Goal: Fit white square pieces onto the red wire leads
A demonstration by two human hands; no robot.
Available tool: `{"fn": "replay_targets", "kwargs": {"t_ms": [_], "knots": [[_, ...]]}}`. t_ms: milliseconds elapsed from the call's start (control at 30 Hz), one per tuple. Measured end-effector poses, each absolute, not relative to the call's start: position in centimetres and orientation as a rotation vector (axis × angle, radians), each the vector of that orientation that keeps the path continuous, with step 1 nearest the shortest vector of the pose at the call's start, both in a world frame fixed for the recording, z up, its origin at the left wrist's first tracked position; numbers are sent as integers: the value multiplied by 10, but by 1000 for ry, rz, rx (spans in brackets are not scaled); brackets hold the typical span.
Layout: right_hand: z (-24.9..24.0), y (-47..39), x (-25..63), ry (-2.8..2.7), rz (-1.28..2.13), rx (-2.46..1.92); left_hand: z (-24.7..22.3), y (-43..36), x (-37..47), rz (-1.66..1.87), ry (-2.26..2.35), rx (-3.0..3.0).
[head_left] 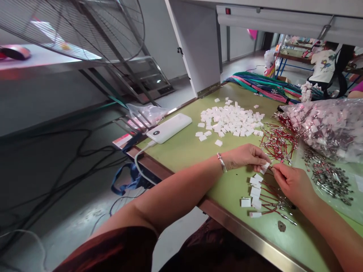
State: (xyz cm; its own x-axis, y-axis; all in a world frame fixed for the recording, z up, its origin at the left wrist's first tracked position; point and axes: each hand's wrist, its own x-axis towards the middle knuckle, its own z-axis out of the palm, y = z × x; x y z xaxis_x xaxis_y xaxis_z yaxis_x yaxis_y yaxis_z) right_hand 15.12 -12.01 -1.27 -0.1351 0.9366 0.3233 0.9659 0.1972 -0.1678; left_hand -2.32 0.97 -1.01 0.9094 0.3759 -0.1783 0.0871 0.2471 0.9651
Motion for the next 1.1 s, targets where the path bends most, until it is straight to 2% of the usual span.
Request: {"fn": "replay_targets", "kwargs": {"t_ms": [267, 433, 567, 633, 700, 867, 1100], "knots": [[-17, -119, 144, -2112, -217, -1797, -20, 5, -16, 154, 400, 1334], [-5, -123, 150, -1992, 0, -1766, 7, 12, -29, 146, 491, 1567], [2, -130, 145, -1954, 276, -1707, 34, 44, -67, 488, 1186, 2128], [4, -133, 140, -2059, 442, -1675, 37, 58, -85, 377, 1542, 2232], [3, -134, 140, -2109, 499, -1676, 35, 67, -96, 105, 1630, 2172], [-1, -124, 157, -1924, 180, -1960, 26, 66, -91, -105, 1558, 2253], [-12, -111, 153, -2061, -11, -2227, 18, 56, -75, 129, 1305, 2432]]}}
